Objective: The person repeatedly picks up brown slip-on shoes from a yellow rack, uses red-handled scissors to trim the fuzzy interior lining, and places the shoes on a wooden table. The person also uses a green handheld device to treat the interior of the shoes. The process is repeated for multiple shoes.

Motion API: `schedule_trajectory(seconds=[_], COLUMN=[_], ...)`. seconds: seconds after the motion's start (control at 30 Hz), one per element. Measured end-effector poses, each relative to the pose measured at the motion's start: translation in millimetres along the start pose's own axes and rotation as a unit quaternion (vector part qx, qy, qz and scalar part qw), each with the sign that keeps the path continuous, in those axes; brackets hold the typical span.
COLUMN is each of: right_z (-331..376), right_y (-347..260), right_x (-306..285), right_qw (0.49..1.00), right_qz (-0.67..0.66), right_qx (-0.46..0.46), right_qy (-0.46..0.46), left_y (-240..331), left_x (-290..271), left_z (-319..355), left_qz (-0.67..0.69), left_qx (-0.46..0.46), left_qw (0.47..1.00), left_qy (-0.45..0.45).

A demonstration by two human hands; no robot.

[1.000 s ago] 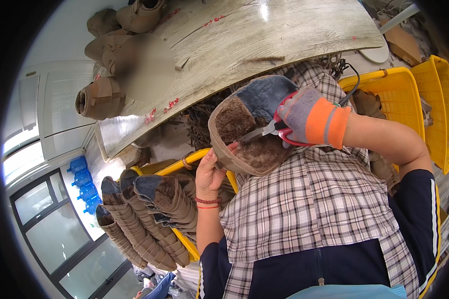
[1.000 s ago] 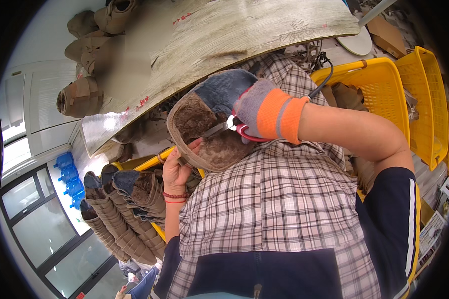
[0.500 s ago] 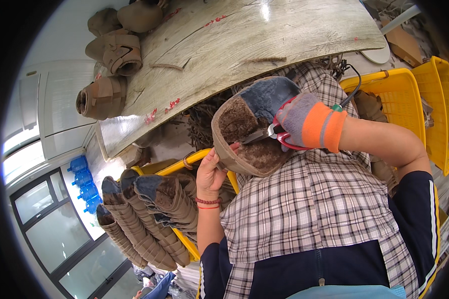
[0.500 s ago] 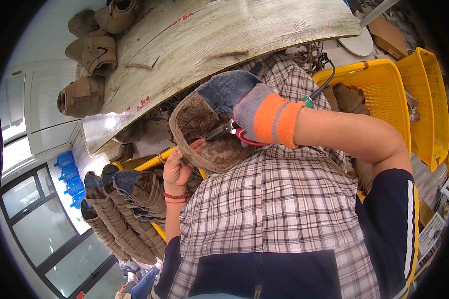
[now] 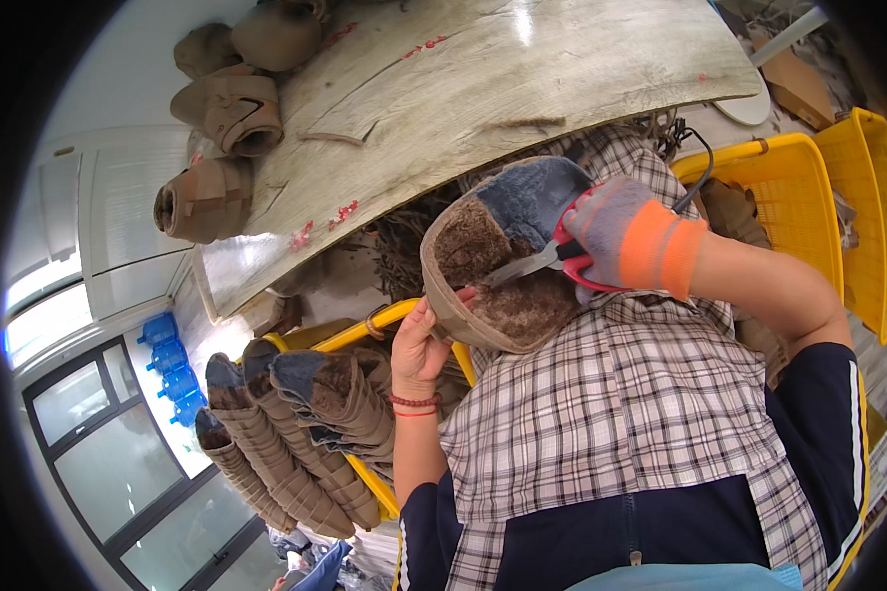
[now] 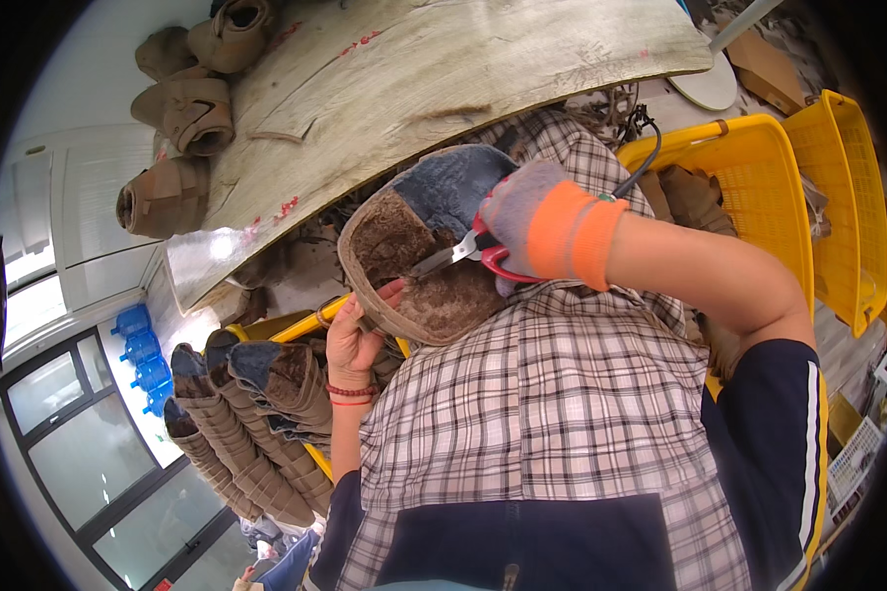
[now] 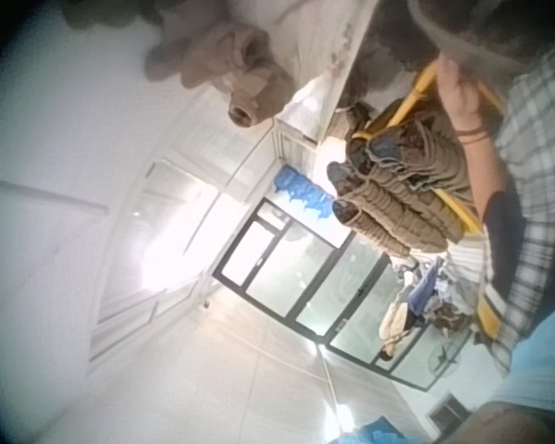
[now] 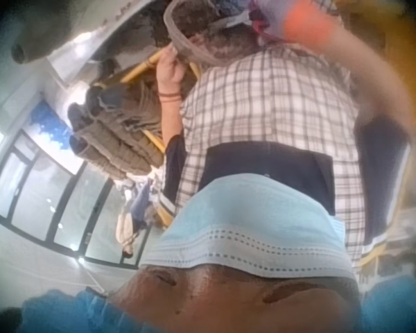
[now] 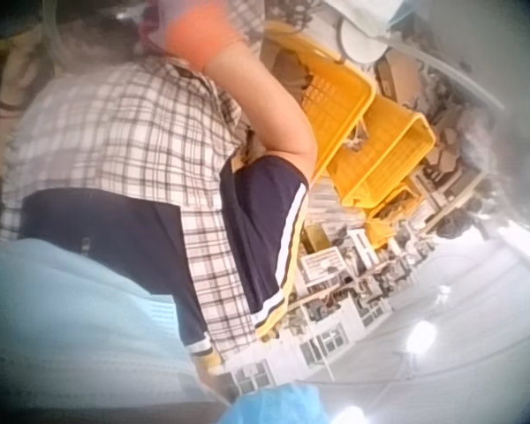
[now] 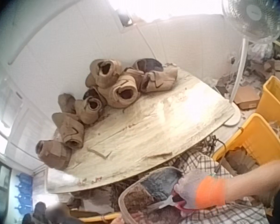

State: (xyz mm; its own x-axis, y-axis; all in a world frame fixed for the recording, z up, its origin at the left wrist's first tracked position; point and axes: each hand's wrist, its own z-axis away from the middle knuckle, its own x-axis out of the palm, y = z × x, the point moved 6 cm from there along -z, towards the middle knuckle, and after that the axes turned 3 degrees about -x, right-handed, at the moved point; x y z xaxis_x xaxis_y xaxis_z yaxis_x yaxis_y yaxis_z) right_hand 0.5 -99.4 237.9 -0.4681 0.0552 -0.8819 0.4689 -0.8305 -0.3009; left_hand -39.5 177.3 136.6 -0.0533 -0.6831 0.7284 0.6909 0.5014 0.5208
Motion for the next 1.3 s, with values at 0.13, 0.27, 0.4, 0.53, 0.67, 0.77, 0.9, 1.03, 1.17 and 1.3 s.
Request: schedule_trajectory(seconds=[0.13, 0.27, 0.4, 0.53, 0.67, 0.77, 0.9, 1.03, 1.17, 1.3], right_z=[17, 19, 20, 23, 44, 67, 86, 89, 87, 81], right_y=[9, 5, 4, 3, 14, 30, 45, 44, 45, 44], right_x=[4, 13, 15, 16, 13, 17, 23, 15, 19, 23], right_qw=[0.999, 0.999, 0.999, 0.998, 0.984, 0.974, 0.966, 0.965, 0.967, 0.969], right_qz=[0.007, 0.022, 0.019, -0.018, -0.050, -0.056, -0.095, -0.095, -0.083, -0.077], right_qx=[0.031, 0.041, 0.045, 0.034, 0.008, 0.021, 0.091, 0.155, 0.159, 0.160], right_qy=[0.039, 0.014, 0.023, 0.052, 0.173, 0.220, 0.222, 0.188, 0.183, 0.174], left_y=[0, 1, 0, 6, 31, 51, 51, 58, 65, 72], left_x=[3, 2, -14, 4, 90, 180, 253, 253, 242, 233], left_z=[-3, -7, -11, -6, 22, 63, 78, 66, 63, 67], left_qz=[0.015, 0.078, 0.146, 0.131, -0.095, -0.506, -0.745, -0.772, -0.781, -0.791], left_qx=[0.017, 0.032, 0.048, 0.060, 0.214, 0.280, 0.507, 0.498, 0.486, 0.493], left_qw=[1.000, 0.996, 0.988, 0.987, 0.951, 0.790, 0.432, 0.389, 0.376, 0.335], left_qy=[0.015, -0.033, 0.013, 0.075, 0.203, 0.205, 0.038, 0.069, 0.110, 0.139])
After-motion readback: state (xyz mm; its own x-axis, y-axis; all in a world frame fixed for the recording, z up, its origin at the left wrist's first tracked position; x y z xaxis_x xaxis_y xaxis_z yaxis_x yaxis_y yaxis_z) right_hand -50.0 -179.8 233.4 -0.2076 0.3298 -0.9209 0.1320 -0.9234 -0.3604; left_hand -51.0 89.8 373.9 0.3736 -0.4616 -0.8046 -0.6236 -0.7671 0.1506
